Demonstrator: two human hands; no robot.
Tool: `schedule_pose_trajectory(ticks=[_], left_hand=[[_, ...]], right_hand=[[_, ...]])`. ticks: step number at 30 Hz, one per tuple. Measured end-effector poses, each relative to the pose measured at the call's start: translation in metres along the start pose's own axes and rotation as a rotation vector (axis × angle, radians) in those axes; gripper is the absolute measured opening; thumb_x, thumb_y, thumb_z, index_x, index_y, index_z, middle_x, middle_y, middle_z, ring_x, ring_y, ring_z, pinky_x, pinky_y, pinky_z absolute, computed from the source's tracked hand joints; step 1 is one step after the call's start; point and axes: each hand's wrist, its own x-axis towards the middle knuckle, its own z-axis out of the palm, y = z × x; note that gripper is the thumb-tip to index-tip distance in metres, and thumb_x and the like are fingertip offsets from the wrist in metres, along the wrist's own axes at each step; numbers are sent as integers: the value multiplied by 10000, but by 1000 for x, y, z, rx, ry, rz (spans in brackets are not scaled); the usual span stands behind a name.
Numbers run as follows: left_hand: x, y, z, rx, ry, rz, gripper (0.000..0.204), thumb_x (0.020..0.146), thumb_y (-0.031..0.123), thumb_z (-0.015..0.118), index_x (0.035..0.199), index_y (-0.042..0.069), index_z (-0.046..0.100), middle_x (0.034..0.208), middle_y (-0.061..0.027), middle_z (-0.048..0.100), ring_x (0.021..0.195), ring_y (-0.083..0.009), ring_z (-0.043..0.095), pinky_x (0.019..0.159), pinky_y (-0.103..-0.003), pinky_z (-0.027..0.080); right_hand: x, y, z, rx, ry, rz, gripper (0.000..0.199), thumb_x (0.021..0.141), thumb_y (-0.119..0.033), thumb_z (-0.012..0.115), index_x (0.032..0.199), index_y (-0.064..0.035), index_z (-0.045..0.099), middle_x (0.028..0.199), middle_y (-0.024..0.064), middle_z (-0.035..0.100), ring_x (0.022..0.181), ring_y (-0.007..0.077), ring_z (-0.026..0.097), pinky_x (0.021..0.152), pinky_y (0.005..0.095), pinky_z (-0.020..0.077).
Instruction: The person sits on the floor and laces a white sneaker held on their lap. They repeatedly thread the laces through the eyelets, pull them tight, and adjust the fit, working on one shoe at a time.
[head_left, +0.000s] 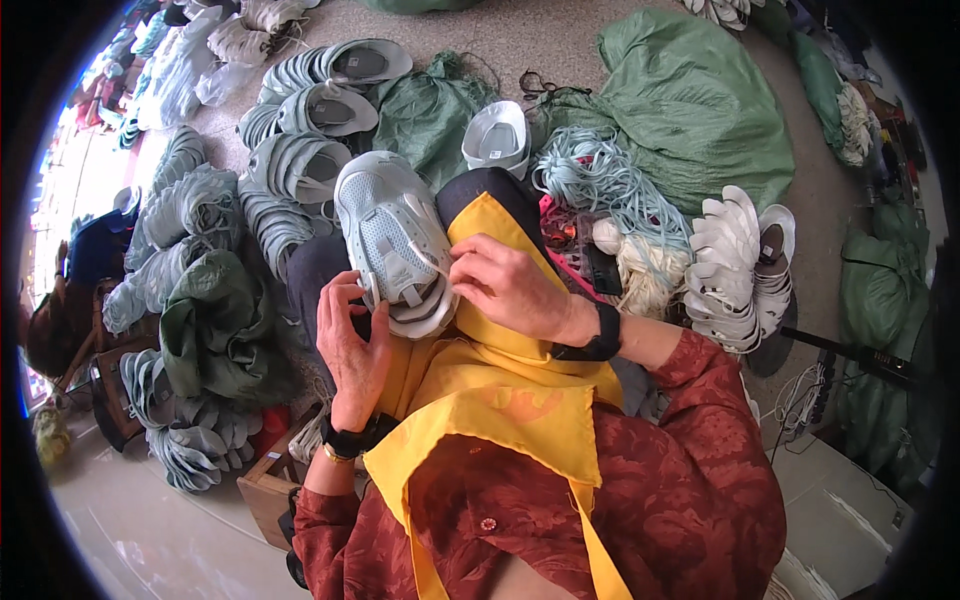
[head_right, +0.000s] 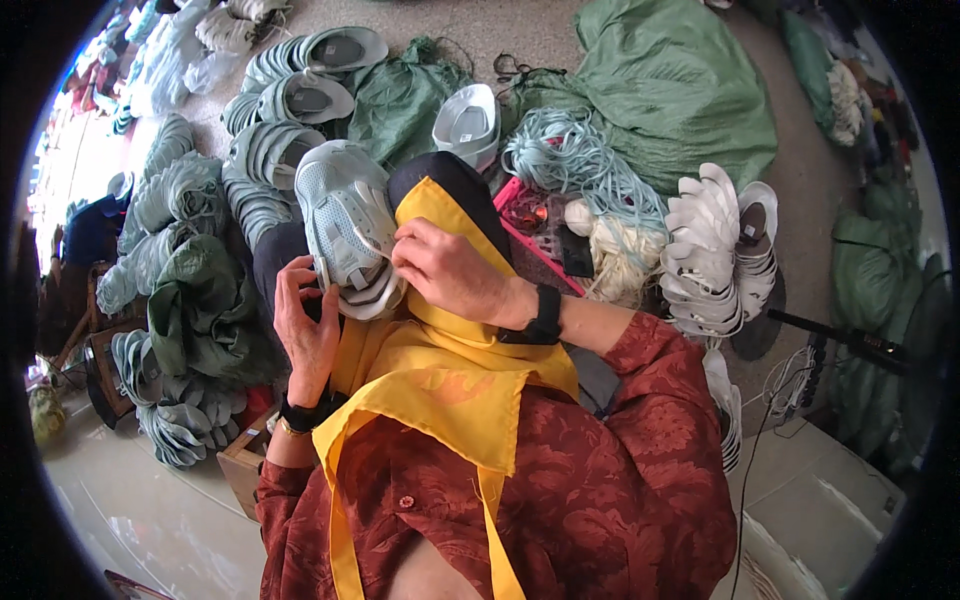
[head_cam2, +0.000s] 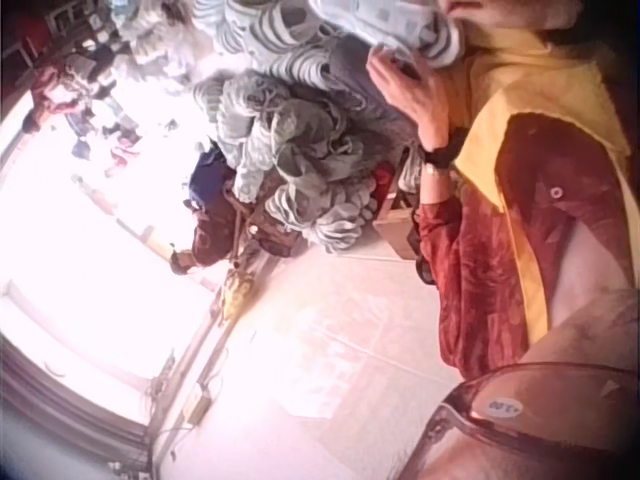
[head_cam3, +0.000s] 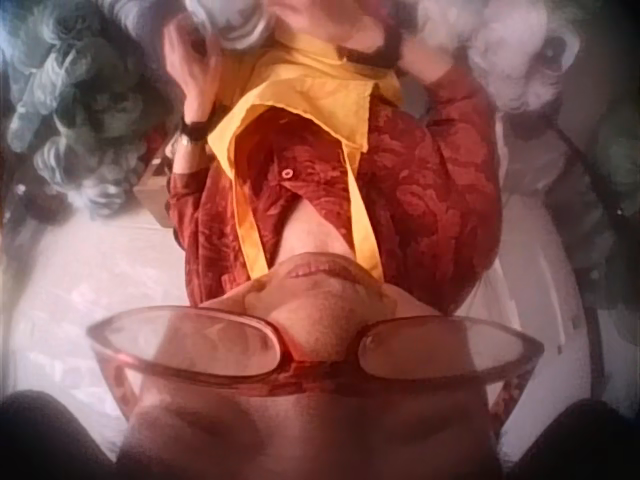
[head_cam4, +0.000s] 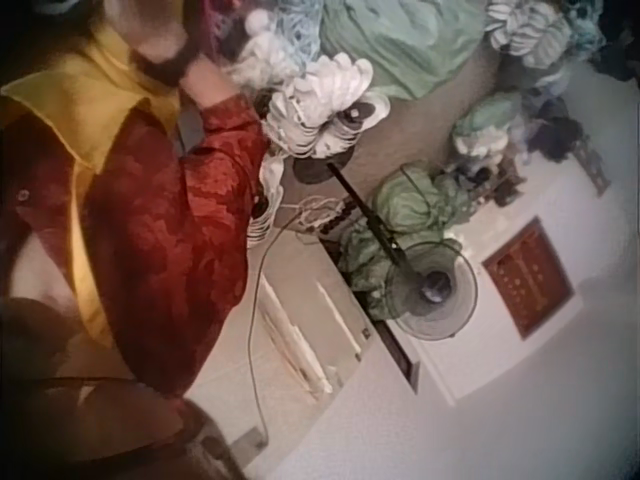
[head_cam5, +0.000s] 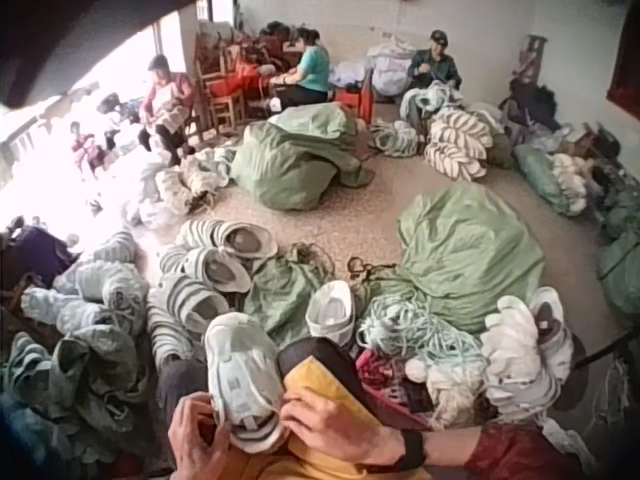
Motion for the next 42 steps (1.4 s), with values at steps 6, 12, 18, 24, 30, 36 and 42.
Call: schedule_pose_trajectory(ticks=[6,12,18,24,30,36,42], left_hand=[[2,1,0,30,-6,-13,276,823,-17,705,1043,11,541,1226,-152,622,977,-296,624,772,-354,540],[6,1,2,55,-16,-23,261,808,-14,696,1019,9,543,1216,-166,611,936,-292,604,743,-345,515],[13,-3,1,70,-37,35,229,782,0,666,951,9,513,1158,-190,593,853,-274,557,737,-357,461],[14,0,3,53,-53,-52,236,776,6,656,937,17,485,1151,-172,580,823,-251,538,741,-348,454],[15,1,3,50,-52,-66,230,789,39,656,930,17,475,1137,-170,570,836,-246,522,726,-342,441],[17,-2,3,18,-9,15,215,794,12,671,935,6,508,1129,-161,582,751,-228,520,668,-337,445],[12,-4,4,-25,37,2,233,800,0,700,960,9,531,1137,-130,594,724,-189,524,638,-306,465]], right_hand=[[3,31,-47,196,241,295,45,958,-16,677,994,5,694,971,40,723,780,90,700,663,249,575],[-46,211,-73,-17,251,739,102,907,-106,709,939,-10,725,836,107,758,758,179,765,632,311,573],[-70,348,-97,-450,168,674,191,874,-75,716,1056,-20,715,907,117,765,703,232,757,679,365,596],[-65,394,-89,-545,163,622,154,846,-85,733,986,-22,720,920,156,756,844,339,734,761,423,569],[-51,367,-99,-366,177,745,152,860,-149,745,841,1,726,751,169,723,698,336,713,693,426,552],[-28,317,-117,-129,165,867,204,948,-205,706,873,-17,732,684,54,705,541,103,644,506,262,513],[34,215,-156,183,249,666,167,985,-192,683,921,-39,702,678,-37,593,536,30,521,466,205,418]])
